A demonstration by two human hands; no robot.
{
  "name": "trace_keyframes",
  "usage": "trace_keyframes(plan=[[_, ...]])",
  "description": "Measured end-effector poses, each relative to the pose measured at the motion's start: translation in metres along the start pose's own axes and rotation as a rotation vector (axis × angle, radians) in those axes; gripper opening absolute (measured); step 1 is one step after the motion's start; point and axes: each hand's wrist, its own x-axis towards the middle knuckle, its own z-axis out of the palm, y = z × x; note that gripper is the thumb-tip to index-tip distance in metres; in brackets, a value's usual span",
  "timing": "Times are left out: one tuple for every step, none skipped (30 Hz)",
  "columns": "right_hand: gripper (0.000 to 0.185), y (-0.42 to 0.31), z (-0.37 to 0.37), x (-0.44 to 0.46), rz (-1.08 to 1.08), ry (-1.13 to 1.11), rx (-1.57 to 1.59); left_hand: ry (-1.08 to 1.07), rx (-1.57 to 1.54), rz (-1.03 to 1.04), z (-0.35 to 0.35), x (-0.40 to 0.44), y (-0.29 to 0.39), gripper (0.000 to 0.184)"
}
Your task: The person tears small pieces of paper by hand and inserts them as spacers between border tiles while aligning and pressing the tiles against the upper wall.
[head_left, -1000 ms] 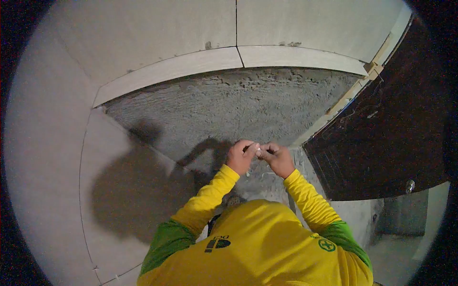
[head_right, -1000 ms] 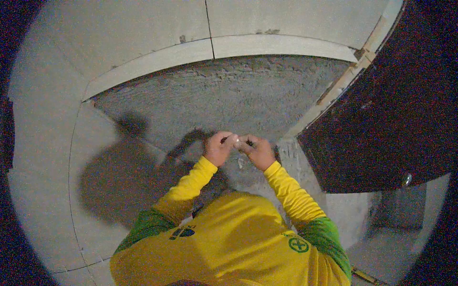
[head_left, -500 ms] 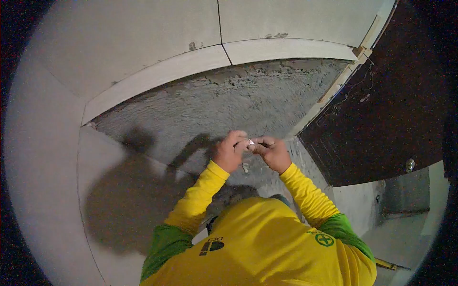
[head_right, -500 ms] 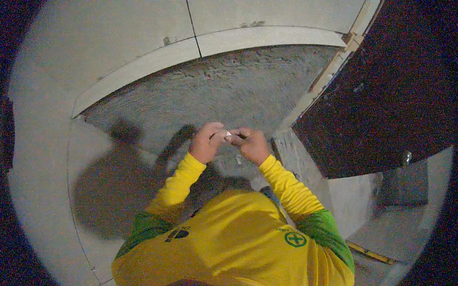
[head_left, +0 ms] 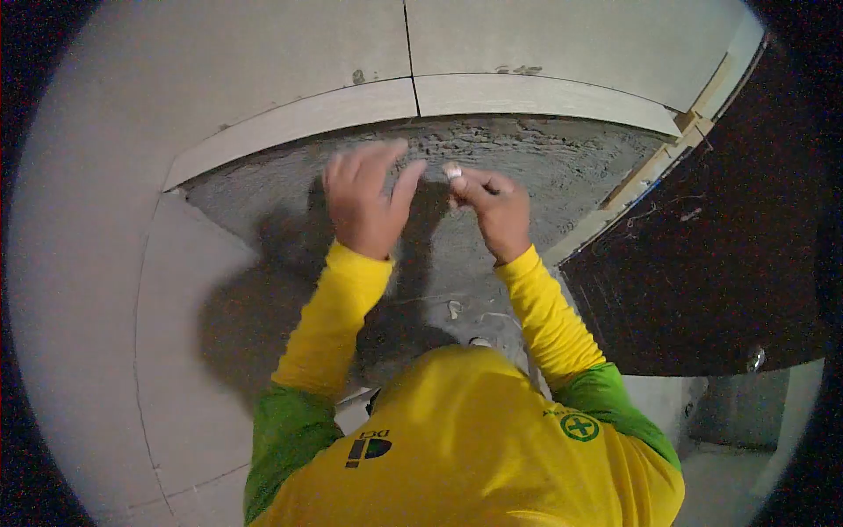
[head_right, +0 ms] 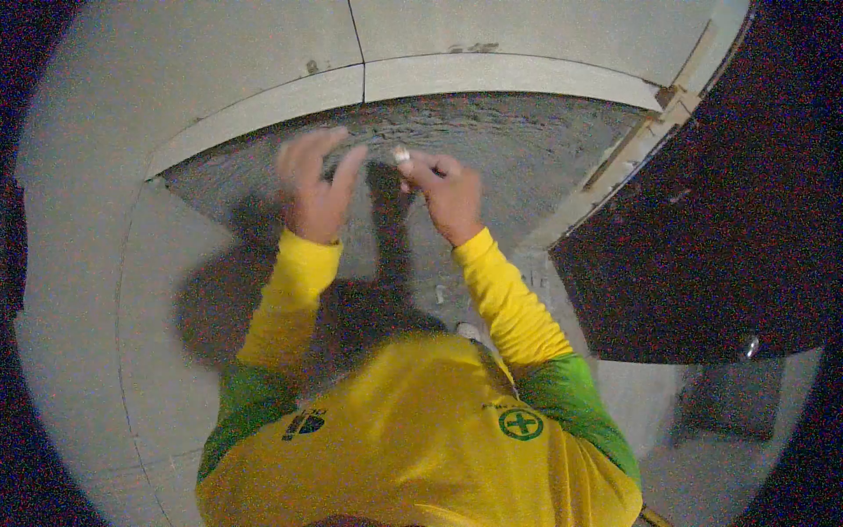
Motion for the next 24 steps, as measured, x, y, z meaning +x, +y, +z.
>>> trace_keyframes(plan=[[0.025, -0.005, 0.001, 0.006, -0.023, 0.034, 0.017, 0.096, 0.147, 0.192, -0.002, 0.017, 0.003, 0.028], [0.025, -0.012, 0.001, 0.011, -0.048, 0.069, 0.033, 0.098, 0.164, 0.194, -0.002, 0.027, 0.005, 0.028], [0.025, -0.022, 0.001, 0.013, -0.037, 0.051, 0.015, 0.108, 0.221, 0.249, -0.001, 0.036, 0.006, 0.032], [0.025, -0.023, 0.001, 0.016, -0.041, 0.04, 0.025, 0.117, 0.277, 0.306, 0.0, 0.044, 0.006, 0.036], [0.025, -0.022, 0.002, 0.018, -0.083, 0.054, 0.014, 0.096, 0.284, 0.315, 0.001, 0.049, 0.004, 0.037], [0.026, -0.022, 0.002, 0.021, -0.123, 0.068, 0.003, 0.096, 0.298, 0.317, 0.002, 0.053, 0.003, 0.037], [0.026, -0.021, 0.002, 0.022, -0.125, 0.06, 0.013, 0.069, 0.326, 0.31, 0.003, 0.055, 0.001, 0.035], [0.026, -0.02, 0.002, 0.023, -0.147, 0.054, 0.012, 0.043, 0.352, 0.304, 0.004, 0.056, -0.001, 0.034], [0.026, -0.02, 0.002, 0.024, -0.169, 0.049, 0.008, 0.043, 0.36, 0.306, 0.005, 0.058, -0.002, 0.034], [0.026, -0.02, 0.001, 0.024, -0.17, 0.045, 0.014, 0.031, 0.348, 0.311, 0.006, 0.059, -0.004, 0.032], [0.026, -0.021, 0.001, 0.025, -0.163, 0.039, 0.008, 0.019, 0.335, 0.316, 0.007, 0.06, -0.005, 0.029], [0.026, -0.021, 0.0, 0.027, -0.156, 0.036, 0.001, 0.019, 0.337, 0.318, 0.008, 0.061, -0.006, 0.029], [0.026, -0.02, 0.0, 0.028, -0.156, 0.035, 0.004, -0.009, 0.324, 0.322, 0.008, 0.062, -0.006, 0.026], [0.025, -0.019, 0.0, 0.03, -0.193, 0.036, -0.018, -0.037, 0.31, 0.325, 0.008, 0.063, -0.006, 0.024], [0.025, -0.021, 0.0, 0.03, -0.229, 0.037, -0.041, -0.037, 0.311, 0.326, 0.009, 0.063, -0.006, 0.024], [0.025, -0.024, 0.0, 0.03, -0.229, 0.038, -0.04, -0.044, 0.323, 0.328, 0.01, 0.063, -0.006, 0.021], [0.025, -0.028, 0.0, 0.029, -0.142, 0.032, 0.002, -0.05, 0.335, 0.329, 0.01, 0.063, -0.006, 0.018], [0.025, -0.032, 0.0, 0.028, -0.054, 0.027, 0.043, -0.051, 0.334, 0.33, 0.01, 0.063, -0.006, 0.018], [0.025, -0.032, 0.0, 0.028, -0.054, 0.028, 0.043, -0.047, 0.324, 0.338, 0.01, 0.063, -0.007, 0.017], [0.025, -0.031, -0.001, 0.03, -0.056, 0.029, 0.035, -0.043, 0.314, 0.346, 0.01, 0.063, -0.007, 0.015], [0.026, -0.03, -0.001, 0.032, -0.059, 0.031, 0.026, -0.044, 0.312, 0.346, 0.011, 0.062, -0.008, 0.015], [0.026, -0.025, -0.001, 0.035, -0.059, 0.033, 0.025, -0.034, 0.298, 0.351, 0.012, 0.062, -0.009, 0.014], [0.025, -0.019, -0.001, 0.037, -0.12, 0.042, -0.008, -0.025, 0.284, 0.355, 0.013, 0.062, -0.01, 0.013], [0.025, -0.022, 0.001, 0.037, -0.179, 0.051, -0.041, -0.026, 0.282, 0.356, 0.014, 0.062, -0.012, 0.013]])
